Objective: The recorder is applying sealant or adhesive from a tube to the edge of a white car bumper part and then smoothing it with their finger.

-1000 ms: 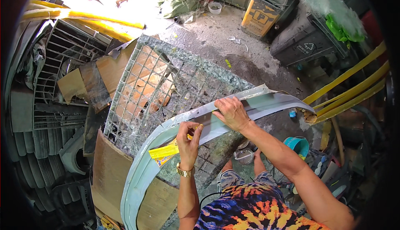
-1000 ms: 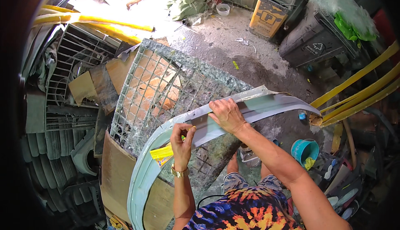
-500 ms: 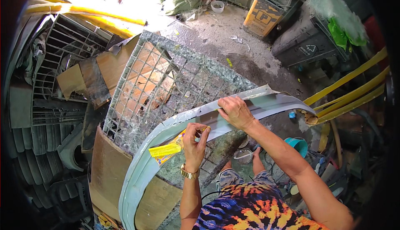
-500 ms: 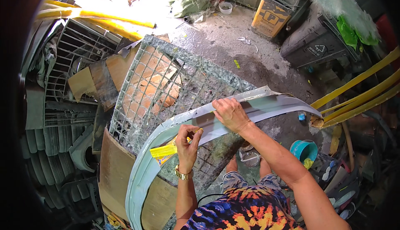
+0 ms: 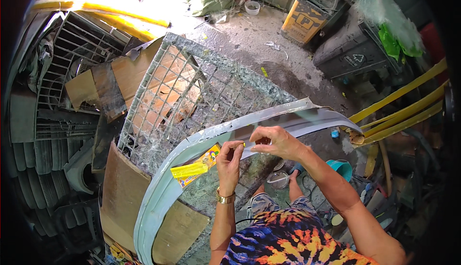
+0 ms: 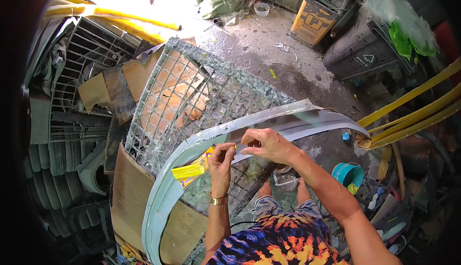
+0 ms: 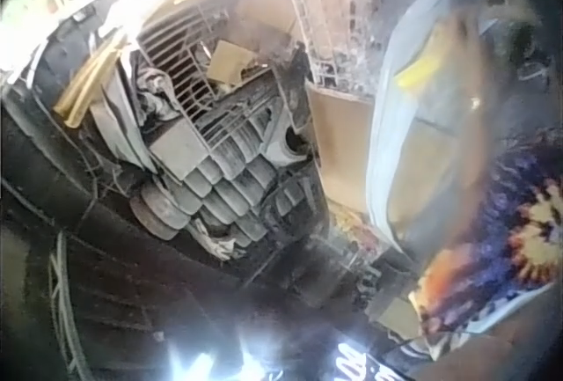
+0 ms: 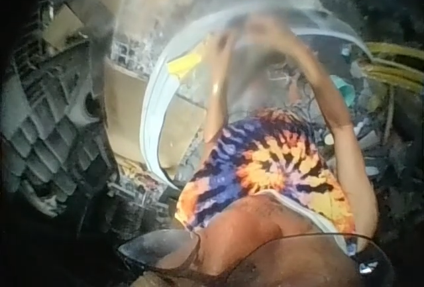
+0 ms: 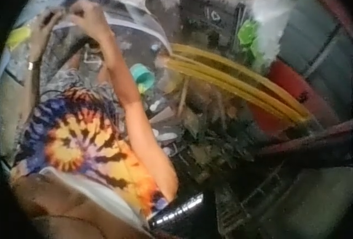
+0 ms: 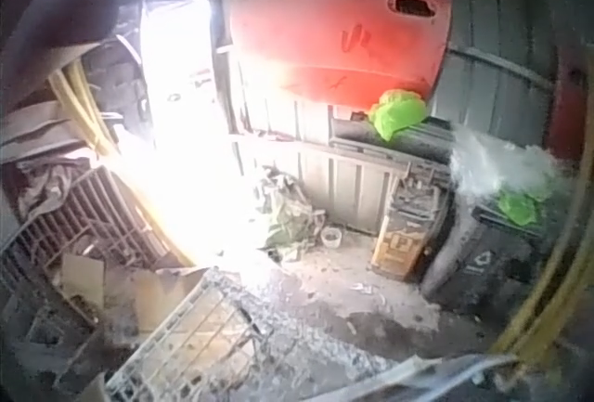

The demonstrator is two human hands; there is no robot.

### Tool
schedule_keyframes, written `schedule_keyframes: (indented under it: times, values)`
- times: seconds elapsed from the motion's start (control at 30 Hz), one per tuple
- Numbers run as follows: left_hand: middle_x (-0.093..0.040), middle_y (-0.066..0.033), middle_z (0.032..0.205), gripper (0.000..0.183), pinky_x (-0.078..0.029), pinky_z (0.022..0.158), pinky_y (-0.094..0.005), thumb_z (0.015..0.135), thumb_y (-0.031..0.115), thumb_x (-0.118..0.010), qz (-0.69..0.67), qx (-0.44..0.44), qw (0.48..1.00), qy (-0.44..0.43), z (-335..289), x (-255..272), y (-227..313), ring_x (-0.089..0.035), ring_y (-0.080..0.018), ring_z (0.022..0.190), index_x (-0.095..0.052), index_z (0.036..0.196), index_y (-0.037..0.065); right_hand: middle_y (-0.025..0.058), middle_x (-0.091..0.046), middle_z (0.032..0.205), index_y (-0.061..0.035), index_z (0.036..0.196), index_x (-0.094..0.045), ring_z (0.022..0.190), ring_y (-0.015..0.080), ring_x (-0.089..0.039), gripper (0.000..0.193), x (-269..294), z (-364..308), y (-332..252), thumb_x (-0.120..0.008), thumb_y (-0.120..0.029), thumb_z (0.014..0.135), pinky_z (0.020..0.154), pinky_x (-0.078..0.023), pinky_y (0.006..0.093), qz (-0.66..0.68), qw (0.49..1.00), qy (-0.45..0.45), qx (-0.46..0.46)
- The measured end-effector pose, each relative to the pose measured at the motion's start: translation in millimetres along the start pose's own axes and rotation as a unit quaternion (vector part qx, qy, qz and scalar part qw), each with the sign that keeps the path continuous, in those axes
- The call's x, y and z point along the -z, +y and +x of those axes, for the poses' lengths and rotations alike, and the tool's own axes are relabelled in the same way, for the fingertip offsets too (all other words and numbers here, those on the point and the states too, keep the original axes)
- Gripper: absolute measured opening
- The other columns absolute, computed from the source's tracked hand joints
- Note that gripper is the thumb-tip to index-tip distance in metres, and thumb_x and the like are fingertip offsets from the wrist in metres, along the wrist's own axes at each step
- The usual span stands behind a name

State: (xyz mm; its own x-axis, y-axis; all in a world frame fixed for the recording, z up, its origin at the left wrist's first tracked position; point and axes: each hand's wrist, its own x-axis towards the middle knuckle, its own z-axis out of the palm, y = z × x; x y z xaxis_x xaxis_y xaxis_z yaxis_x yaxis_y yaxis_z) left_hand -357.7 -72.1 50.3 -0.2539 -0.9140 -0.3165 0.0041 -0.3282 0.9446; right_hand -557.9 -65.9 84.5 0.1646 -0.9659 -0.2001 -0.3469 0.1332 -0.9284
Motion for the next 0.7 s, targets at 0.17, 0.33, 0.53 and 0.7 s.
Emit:
schedule_keyframes:
  times: [0.17, 0.33, 0.53, 0.7]
  values:
    - [-0.062, -0.0030, 0.097, 0.011, -0.045, 0.077, -0.0231, 0.093, 0.002, -0.062, -0.045, 0.006, 0.998, -0.054, -4, -6, 10, -0.056, -0.0085, 0.088, -0.068, 0.103, -0.001, 0.0132, -0.067, 0.086, 0.0000, 0.094, -0.062, 0.075, 0.0281, -0.063, 0.023, 6, 3, -12, -0.071, -0.019, 0.085, 0.069, -0.049, 0.0372, -0.048, 0.997, -0.056, -0.015]
    - [-0.062, -0.0048, 0.101, 0.013, -0.046, 0.079, -0.0232, 0.093, 0.003, -0.063, -0.008, -0.030, 0.996, -0.089, -5, -4, 16, -0.056, -0.0086, 0.092, -0.067, 0.105, -0.001, 0.0155, -0.066, 0.082, 0.0007, 0.093, -0.060, 0.073, 0.0287, -0.063, 0.020, 7, 3, -14, -0.069, -0.015, 0.084, 0.067, -0.049, 0.0380, -0.030, 0.997, -0.066, -0.041]
    - [-0.061, 0.0004, 0.094, 0.005, -0.045, 0.073, -0.0226, 0.094, 0.005, -0.063, -0.030, 0.008, 0.997, -0.076, 1, -6, 9, -0.055, -0.0082, 0.080, -0.064, 0.098, 0.001, 0.0165, -0.065, 0.082, 0.0006, 0.089, -0.059, 0.075, 0.0287, -0.065, 0.018, -1, 3, -9, -0.068, -0.013, 0.084, 0.067, -0.049, 0.0390, -0.076, 0.996, -0.041, -0.011]
    - [-0.061, 0.0015, 0.086, 0.009, -0.044, 0.068, -0.0219, 0.095, 0.008, -0.062, -0.089, -0.002, 0.995, 0.046, 6, 11, -2, -0.053, -0.0060, 0.075, -0.063, 0.104, 0.003, 0.0098, -0.069, 0.089, -0.0016, 0.116, -0.062, 0.070, 0.0195, -0.065, 0.030, -4, -8, 18, -0.066, -0.018, 0.091, 0.064, -0.052, 0.0348, -0.012, 0.999, 0.020, -0.034]
